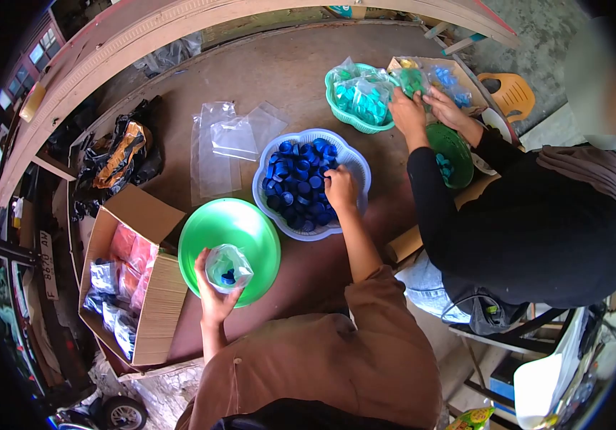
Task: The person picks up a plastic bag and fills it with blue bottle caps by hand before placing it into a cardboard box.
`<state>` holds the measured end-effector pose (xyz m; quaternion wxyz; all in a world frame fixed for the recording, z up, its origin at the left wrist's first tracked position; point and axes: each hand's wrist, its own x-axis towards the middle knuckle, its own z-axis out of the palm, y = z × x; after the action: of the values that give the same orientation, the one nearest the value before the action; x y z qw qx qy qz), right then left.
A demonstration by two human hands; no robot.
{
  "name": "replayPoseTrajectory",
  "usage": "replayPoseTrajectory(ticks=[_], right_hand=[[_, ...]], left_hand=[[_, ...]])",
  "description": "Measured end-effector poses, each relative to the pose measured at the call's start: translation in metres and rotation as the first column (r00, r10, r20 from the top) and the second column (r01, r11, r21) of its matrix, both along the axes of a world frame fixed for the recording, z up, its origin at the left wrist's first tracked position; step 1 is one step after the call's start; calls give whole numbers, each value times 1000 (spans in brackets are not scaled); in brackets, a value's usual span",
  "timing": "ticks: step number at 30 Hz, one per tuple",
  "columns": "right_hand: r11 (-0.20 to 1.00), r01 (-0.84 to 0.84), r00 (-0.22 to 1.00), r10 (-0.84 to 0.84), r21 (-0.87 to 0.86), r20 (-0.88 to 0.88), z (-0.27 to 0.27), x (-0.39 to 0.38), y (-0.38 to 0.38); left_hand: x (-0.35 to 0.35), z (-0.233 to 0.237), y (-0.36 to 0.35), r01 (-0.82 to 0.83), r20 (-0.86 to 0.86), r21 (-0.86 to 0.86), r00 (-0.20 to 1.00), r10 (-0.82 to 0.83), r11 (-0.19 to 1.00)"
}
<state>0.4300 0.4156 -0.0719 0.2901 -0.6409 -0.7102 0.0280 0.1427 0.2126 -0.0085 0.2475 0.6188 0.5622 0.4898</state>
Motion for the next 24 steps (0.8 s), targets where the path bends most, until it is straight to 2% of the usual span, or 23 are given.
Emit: replayPoseTrajectory(ticks=[2, 3, 4, 5, 6, 7, 9, 12, 15, 16, 17, 18, 19, 20, 22, 24], right_hand=[[1000, 14, 1000, -14, 14, 6, -10, -1, 4], [997, 47, 937, -68, -68, -342, -18, -1, 6], [986, 49, 755, -140, -157, -641, -6, -9, 1], [934, -90, 396, -286, -347, -873, 8, -12, -9], [913, -249, 135, -298, -324, -945, 17, -14, -18], [885, -391, -135, -327, -254, -935, 24, -15, -27], [836, -545, -364, -302, -61, -881, 36, -20, -42], [795, -606, -380, -243, 41, -892, 57, -31, -64], [766, -623, -446, -180, 160, -877, 74, -44, -84], [773, -620, -369, -133, 137, -920, 80, -48, -92], [785, -613, -202, -46, 89, -978, 87, -54, -101], [833, -551, 99, 128, 53, -987, 106, -68, -116], [812, -580, 209, 224, 64, -952, 111, -79, -128], [795, -592, 491, 486, 132, -723, 113, -85, -133], [730, -665, 615, 656, 161, -437, 118, -106, -148], [697, -717, 667, 696, 24, -266, 101, -123, -163]], left_hand=[[-2, 0, -2, -24, 0, -9, 1000, 24, 1000], [-2, 1, -2, -31, -1, -7, 1000, 31, 1000], [-2, 2, -2, -35, 1, -11, 999, 35, 999], [-2, 2, -2, -37, 3, -15, 999, 37, 999], [-2, 2, -2, -37, 3, -15, 999, 37, 999], [-2, 1, -2, -34, -14, -10, 999, 34, 999], [-1, 2, -1, -26, -29, 0, 999, 26, 1000], [1, 5, -1, 6, -36, 4, 999, -6, 1000], [3, 7, -2, 30, -43, 7, 999, -29, 1000], [3, 7, -2, 23, -56, 14, 998, -23, 1000], [4, 7, -2, 18, -67, 21, 998, -17, 1000], [5, 5, -2, 26, -65, 28, 998, -25, 999], [5, 2, -2, 18, -47, 30, 999, -16, 999], [6, 1, -2, 10, -28, 31, 1000, -9, 999], [9, 5, -3, 44, -35, 40, 998, -43, 998], [15, 12, -2, 95, -72, 61, 993, -91, 994]])
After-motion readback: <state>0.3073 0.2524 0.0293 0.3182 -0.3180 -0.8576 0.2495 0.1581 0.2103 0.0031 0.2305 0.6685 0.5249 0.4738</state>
